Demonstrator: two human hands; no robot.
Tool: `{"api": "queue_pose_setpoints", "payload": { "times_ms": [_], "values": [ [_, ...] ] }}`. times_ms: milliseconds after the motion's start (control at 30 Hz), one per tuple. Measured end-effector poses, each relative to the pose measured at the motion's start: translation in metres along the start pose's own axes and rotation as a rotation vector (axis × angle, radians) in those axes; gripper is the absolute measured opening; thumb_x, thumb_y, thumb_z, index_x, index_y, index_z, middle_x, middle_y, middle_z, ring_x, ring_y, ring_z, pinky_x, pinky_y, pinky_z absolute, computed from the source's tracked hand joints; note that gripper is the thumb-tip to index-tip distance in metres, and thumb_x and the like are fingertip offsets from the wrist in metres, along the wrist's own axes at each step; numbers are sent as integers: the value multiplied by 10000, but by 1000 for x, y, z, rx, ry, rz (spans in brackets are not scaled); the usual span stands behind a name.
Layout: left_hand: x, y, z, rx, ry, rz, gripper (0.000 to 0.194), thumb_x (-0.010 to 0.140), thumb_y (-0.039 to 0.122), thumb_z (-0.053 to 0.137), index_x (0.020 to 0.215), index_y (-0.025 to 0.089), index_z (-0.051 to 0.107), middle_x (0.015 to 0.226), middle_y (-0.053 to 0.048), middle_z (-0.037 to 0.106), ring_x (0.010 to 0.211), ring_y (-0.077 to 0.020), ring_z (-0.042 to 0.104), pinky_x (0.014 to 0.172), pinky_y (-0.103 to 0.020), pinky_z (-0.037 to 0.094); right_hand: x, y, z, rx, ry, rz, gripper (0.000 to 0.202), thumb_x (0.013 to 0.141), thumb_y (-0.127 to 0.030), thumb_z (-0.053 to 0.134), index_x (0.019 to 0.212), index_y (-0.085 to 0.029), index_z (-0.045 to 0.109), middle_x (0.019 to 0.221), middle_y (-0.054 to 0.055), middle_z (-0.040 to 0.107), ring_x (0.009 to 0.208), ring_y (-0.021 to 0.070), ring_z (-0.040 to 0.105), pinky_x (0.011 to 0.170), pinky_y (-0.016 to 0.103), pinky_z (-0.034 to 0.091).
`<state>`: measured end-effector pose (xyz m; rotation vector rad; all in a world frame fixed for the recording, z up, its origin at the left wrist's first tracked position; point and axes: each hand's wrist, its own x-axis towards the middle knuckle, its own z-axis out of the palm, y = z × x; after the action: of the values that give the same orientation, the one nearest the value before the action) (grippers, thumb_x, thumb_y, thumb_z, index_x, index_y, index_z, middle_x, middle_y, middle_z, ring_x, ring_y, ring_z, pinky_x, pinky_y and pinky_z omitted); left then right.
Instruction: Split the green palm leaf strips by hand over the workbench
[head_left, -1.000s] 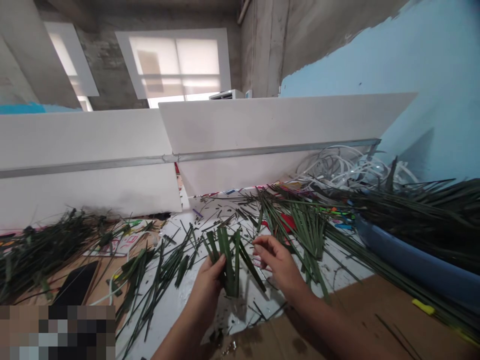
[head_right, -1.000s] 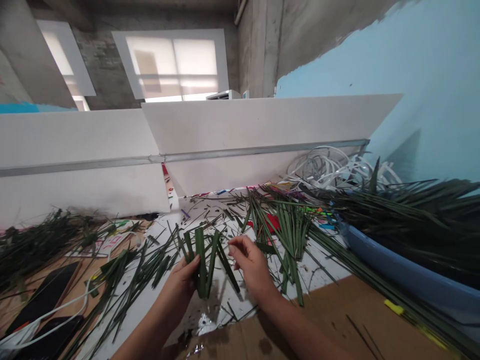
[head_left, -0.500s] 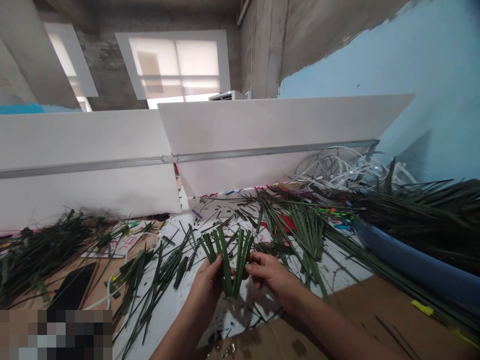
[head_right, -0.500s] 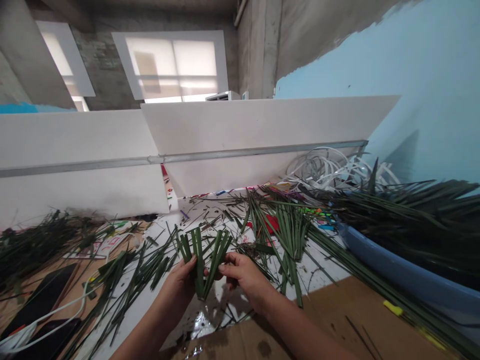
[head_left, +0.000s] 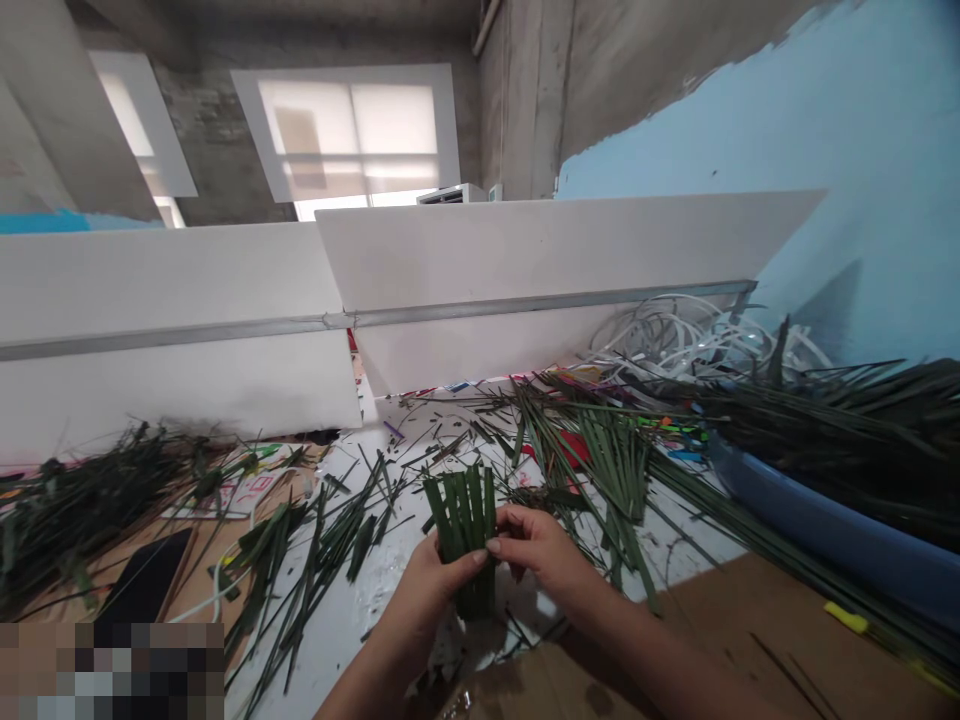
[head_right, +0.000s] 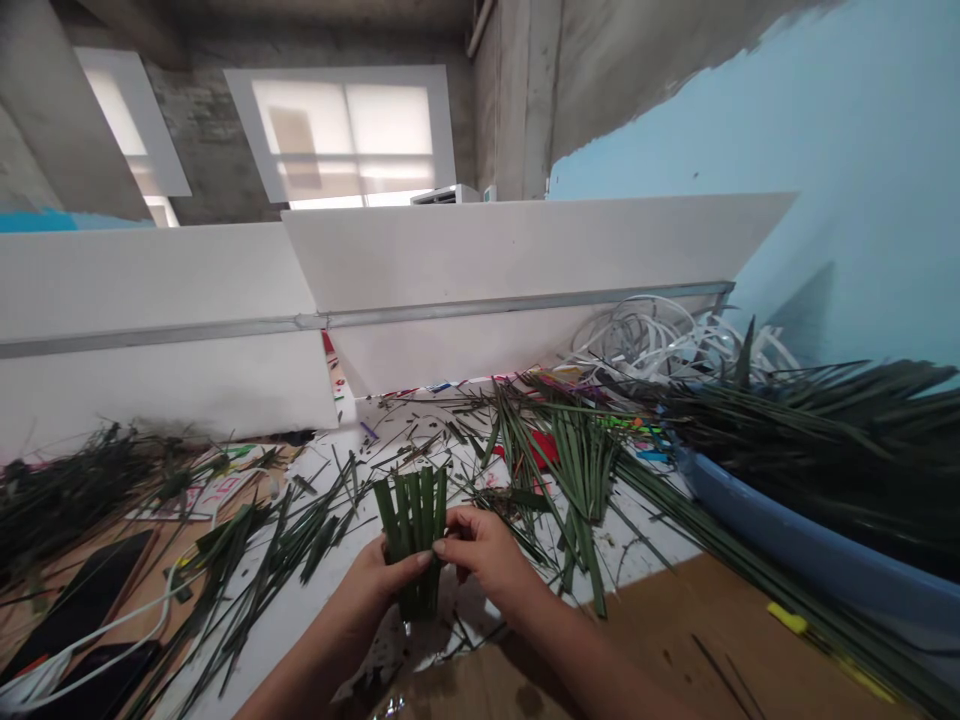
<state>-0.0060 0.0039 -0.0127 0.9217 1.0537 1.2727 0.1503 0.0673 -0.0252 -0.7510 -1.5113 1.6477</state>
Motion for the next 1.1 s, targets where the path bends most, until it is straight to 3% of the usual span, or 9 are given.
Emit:
{"api": "queue_pose_setpoints", "payload": {
  "times_ms": [233, 400, 667, 867, 1100],
  "values": [
    [2, -4, 0, 51, 106, -9, 423, 566, 359, 876, 914, 148, 761, 816, -69, 746, 753, -217, 642, 690, -285, 473, -1, 0, 2, -80, 50, -51, 201, 683, -304, 690, 829, -166, 691, 665, -15, 573, 590, 121, 476, 494, 222, 369],
    [2, -5, 5, 26, 162, 30, 364, 587, 348, 866, 866, 141, 759, 826, -77, 748, 751, -211, 630, 688, -276, 466, 0, 7, 5, -68, 132, -33, 160, 667, -310, 705, 700, -184, 612, 630, -23, 552, 580, 147, 515, 483, 252, 417],
    [-3, -3, 15, -62, 170, 22, 351, 599, 359, 867, 831, 126, 744, 722, -81, 726, 638, -200, 622, 630, -283, 473, -2, 1, 8, 38, 115, -28, 247, 685, -385, 722, 688, -190, 571, 646, -26, 564, 561, 141, 540, 574, 297, 469],
    [1, -7, 11, -26, 181, 39, 429, 629, 422, 845, 914, 122, 733, 844, -111, 748, 719, -226, 653, 642, -292, 498, -2, 1, 8, 16, 72, -26, 306, 674, -430, 753, 674, -186, 568, 642, -28, 527, 570, 136, 503, 511, 273, 456],
    [4, -13, 4, -56, 187, 45, 359, 616, 347, 852, 883, 136, 737, 830, -99, 755, 689, -225, 669, 668, -314, 529, -3, 7, 10, -46, 72, -30, 307, 694, -431, 745, 669, -195, 551, 621, -34, 519, 574, 133, 503, 514, 257, 442]
  ]
}}
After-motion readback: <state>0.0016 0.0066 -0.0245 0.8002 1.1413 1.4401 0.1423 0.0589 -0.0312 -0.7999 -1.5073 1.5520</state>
